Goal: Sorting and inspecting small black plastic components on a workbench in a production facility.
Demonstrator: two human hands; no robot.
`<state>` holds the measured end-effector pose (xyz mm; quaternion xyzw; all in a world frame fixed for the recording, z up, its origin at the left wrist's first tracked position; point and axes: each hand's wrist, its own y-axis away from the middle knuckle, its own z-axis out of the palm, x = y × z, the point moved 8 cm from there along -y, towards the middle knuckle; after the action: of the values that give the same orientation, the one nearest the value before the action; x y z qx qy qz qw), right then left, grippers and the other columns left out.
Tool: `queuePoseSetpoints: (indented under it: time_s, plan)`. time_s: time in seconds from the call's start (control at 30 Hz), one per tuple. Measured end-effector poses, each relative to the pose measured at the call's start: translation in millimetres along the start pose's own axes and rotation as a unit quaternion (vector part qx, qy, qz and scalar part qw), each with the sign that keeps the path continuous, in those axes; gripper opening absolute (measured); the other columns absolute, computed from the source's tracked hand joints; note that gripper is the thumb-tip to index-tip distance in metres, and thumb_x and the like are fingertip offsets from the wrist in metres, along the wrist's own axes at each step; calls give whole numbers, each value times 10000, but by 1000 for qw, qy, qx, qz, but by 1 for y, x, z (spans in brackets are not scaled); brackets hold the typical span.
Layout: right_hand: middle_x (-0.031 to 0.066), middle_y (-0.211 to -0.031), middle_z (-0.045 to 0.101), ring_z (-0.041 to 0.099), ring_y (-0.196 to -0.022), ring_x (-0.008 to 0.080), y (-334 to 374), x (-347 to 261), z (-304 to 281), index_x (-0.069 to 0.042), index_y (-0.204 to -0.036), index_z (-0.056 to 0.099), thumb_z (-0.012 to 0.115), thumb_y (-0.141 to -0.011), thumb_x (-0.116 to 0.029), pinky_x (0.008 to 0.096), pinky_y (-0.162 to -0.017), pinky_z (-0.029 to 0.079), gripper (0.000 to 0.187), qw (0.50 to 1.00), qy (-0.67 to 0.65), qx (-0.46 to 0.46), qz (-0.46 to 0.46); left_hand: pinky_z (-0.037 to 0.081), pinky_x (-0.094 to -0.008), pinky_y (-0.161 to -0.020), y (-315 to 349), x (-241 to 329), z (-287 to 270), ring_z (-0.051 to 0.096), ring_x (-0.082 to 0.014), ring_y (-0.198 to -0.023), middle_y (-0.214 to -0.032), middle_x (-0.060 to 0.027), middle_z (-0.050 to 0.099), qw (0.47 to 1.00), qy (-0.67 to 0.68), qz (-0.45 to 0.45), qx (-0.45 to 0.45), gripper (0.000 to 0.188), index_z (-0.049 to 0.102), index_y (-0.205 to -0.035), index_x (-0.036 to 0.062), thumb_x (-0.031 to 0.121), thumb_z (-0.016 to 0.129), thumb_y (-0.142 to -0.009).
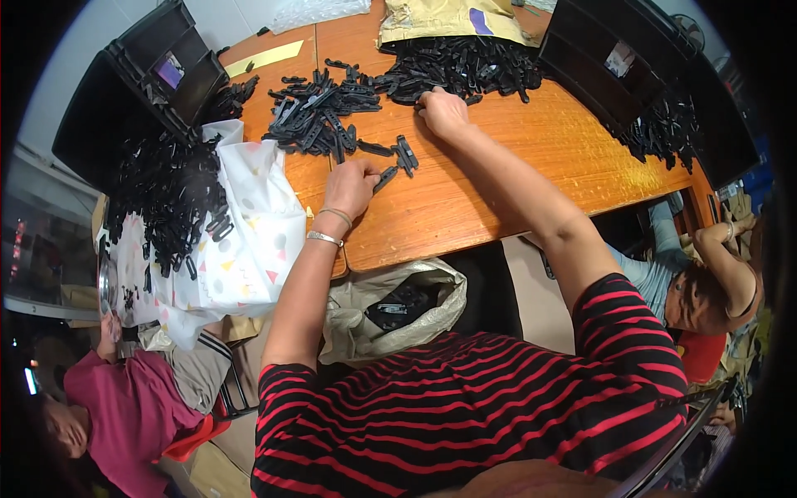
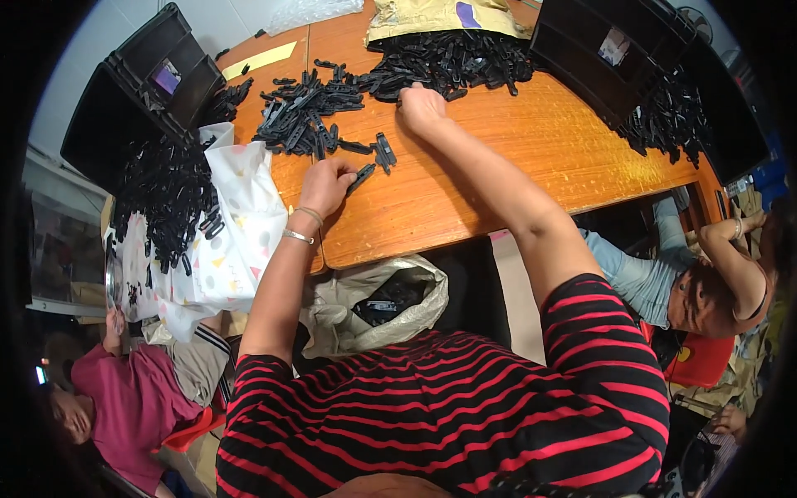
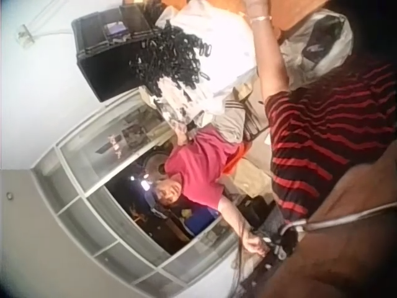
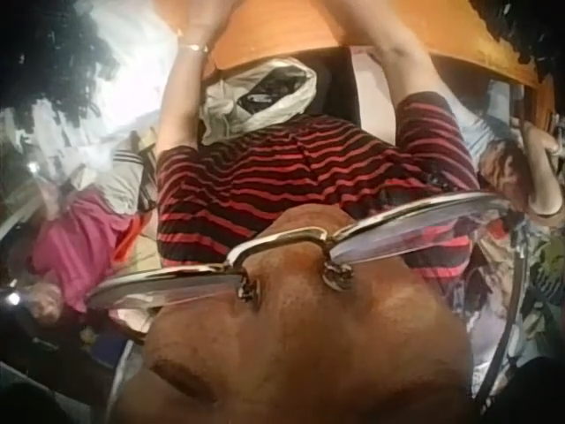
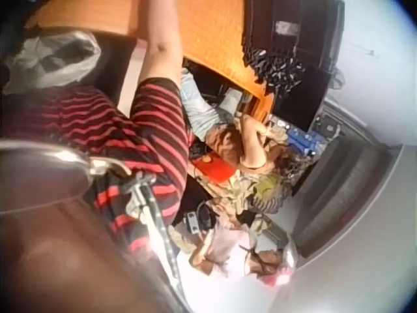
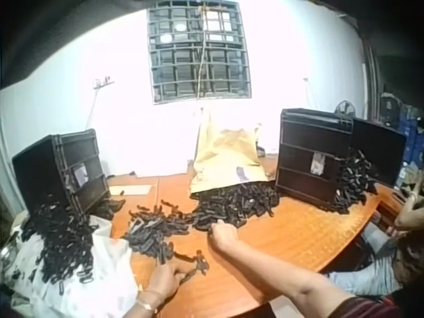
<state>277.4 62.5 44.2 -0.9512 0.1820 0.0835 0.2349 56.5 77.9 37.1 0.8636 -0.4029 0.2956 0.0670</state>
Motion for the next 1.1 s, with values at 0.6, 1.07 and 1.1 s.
queuePoseSetpoints:
  time_s: [0.6, 1.07, 1.1]
  plan:
    - [42, -714, 621, 555, -535, 63, 66, -16, -26, 6, -1054, 585, 698, -841, -114, 201, -499, 443, 270, 865, -437, -212, 126, 518, -259, -636, 20, -7, 26, 612, -145, -770, -831, -44, 626, 924, 368, -104, -6, 240, 614, -1046, -2, 34, 670, -815]
    - [107, -902, 679, 650, -741, 117, 154, -65, -64, 27, -962, 654, 728, -787, -94, 260, -664, 522, 225, 840, -532, -53, 93, 544, -218, -743, 62, 44, 12, 609, -105, -851, -980, -50, 615, 800, 595, -67, 16, 276, 567, -1085, -13, -18, 653, -822]
    - [107, -902, 679, 650, -741, 117, 154, -67, -69, 27, -962, 654, 728, -787, -94, 260, -664, 522, 225, 840, -532, -54, 93, 543, -224, -756, 63, 44, 10, 608, -109, -865, -988, -53, 614, 798, 599, -64, 21, 275, 565, -1085, -17, -28, 648, -823]
